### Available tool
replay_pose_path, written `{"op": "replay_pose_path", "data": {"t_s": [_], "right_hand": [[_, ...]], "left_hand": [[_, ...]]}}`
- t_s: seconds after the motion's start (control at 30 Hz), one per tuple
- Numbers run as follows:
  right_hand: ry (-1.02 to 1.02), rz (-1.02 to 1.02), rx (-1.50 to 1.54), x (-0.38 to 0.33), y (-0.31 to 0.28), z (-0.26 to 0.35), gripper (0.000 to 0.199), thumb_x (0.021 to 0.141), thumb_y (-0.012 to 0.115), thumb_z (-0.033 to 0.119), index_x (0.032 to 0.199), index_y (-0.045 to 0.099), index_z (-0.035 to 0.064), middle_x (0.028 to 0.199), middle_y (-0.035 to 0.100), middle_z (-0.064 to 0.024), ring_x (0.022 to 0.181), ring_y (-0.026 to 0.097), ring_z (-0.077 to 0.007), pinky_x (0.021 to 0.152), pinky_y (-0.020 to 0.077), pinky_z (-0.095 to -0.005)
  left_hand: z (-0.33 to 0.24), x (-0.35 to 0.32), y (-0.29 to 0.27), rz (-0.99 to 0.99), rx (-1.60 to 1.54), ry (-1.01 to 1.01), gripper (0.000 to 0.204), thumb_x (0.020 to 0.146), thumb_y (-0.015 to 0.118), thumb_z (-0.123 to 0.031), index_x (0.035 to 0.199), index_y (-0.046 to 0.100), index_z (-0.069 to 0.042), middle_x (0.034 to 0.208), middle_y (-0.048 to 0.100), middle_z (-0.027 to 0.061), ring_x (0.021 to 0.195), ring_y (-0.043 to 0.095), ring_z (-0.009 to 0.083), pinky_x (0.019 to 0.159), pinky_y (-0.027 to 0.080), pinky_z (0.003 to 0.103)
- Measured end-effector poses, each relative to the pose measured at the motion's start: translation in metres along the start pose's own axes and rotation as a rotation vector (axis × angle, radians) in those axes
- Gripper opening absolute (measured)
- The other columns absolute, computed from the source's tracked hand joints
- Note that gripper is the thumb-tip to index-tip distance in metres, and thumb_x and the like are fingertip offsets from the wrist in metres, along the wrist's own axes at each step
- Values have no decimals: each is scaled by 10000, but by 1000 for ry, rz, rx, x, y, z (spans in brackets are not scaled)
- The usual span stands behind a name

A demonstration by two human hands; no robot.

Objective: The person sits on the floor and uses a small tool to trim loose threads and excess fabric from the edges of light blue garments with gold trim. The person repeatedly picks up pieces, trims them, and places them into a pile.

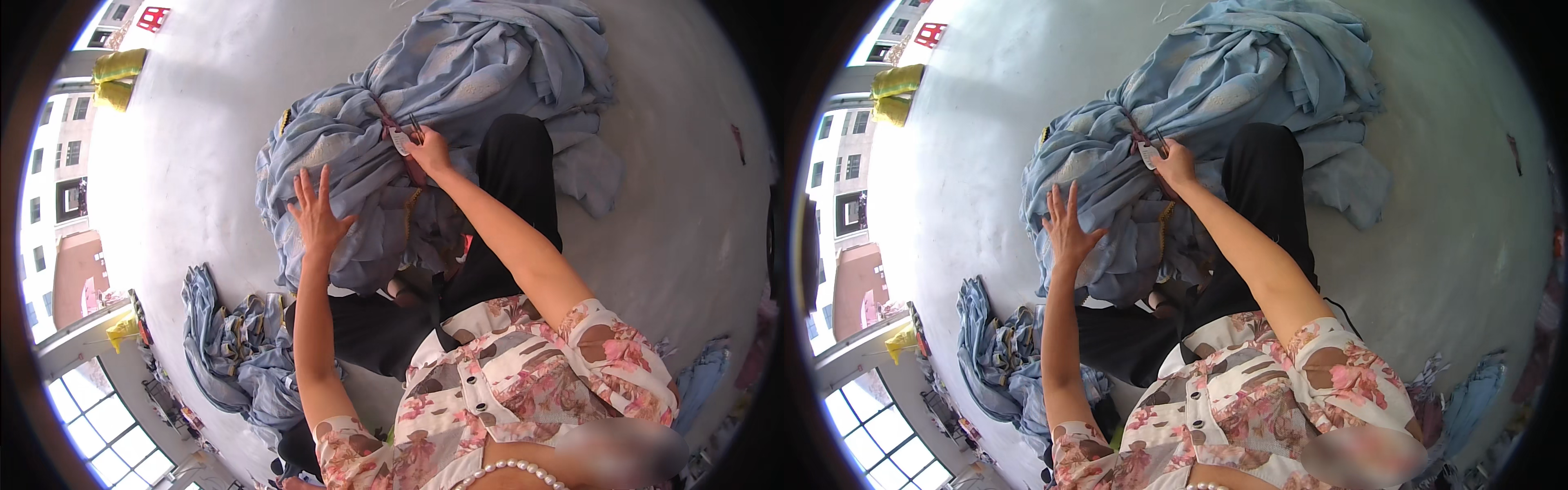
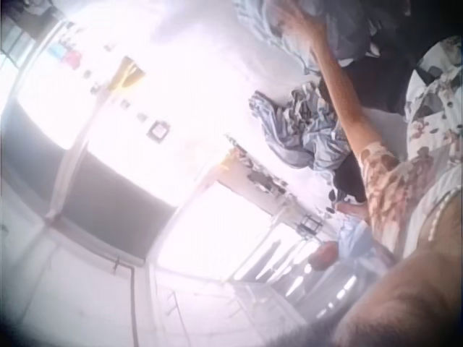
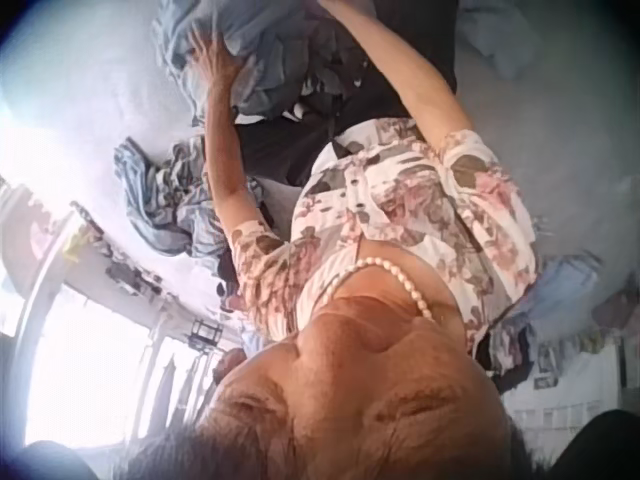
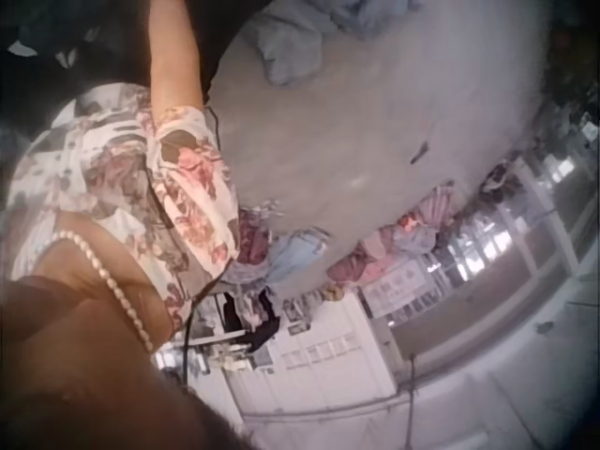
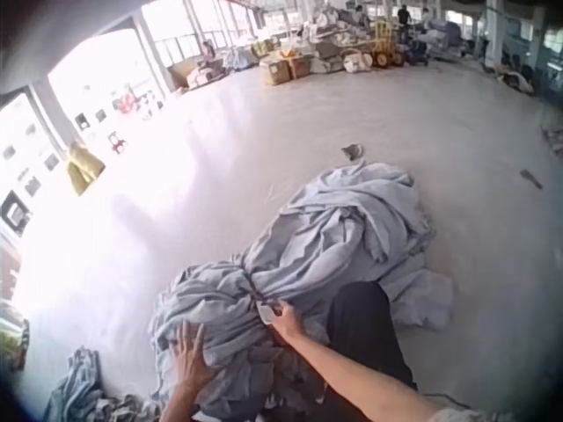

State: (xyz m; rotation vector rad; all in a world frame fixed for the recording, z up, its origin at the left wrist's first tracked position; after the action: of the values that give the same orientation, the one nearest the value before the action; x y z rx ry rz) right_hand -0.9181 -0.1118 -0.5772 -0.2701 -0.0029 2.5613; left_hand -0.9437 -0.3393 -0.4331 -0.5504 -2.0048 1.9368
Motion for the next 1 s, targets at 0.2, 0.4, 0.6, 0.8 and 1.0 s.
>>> {"op": "replay_pose_path", "data": {"t_s": [0.2, 0.4, 0.6, 0.8, 1.0], "right_hand": [[-25, -63, -330, 8, 34, -11, 274, 759, 678, 176, 935, 611, -22, 798, 658, -49, 743, 634, -152, 699, 482, -321], [194, 213, 229, 35, -28, -13, 75, 817, 621, 73, 810, 635, 0, 762, 618, 5, 654, 536, -65, 595, 426, -243], [182, 135, 78, 41, -34, -42, 148, 761, 646, 125, 732, 633, -20, 659, 617, -45, 594, 546, -104, 539, 424, -294], [170, 300, 89, 62, -12, -17, 110, 768, 650, 36, 862, 655, -22, 808, 653, -48, 703, 593, -122, 658, 470, -282], [133, 311, 48, 69, -42, -23, 118, 743, 662, 60, 820, 659, -29, 776, 658, -72, 701, 611, -150, 655, 467, -296]], "left_hand": [[48, 46, 86, 149, -76, -216, 747, 583, 774, -137, 1247, 434, -186, 1342, 379, 133, 1217, 411, 338, 853, 470, 488], [78, 46, 115, 141, -80, -302, 482, 650, 687, -82, 1096, 514, -143, 1131, 551, 90, 1007, 571, 303, 733, 496, 437], [68, 32, 106, 11, -146, -243, 440, 695, 614, -55, 1114, 495, -115, 1161, 538, 109, 986, 568, 330, 732, 485, 451], [82, 6, 110, -104, -122, -235, 294, 682, 591, -31, 962, 544, -108, 1000, 571, 88, 932, 573, 317, 705, 492, 425], [73, -23, 117, -105, -252, -224, 244, 766, 522, -92, 1000, 574, -140, 1001, 620, 105, 833, 623, 338, 694, 482, 450]]}}
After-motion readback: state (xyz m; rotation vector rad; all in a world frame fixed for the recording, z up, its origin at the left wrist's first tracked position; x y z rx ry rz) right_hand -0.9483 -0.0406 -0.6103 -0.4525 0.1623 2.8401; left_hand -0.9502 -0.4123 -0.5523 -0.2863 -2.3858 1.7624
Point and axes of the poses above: each hand's wrist, its own x-axis towards the middle knuckle, its own y-axis out of the palm, z = x × y, the point moved 7 cm from there along x, towards the middle knuckle
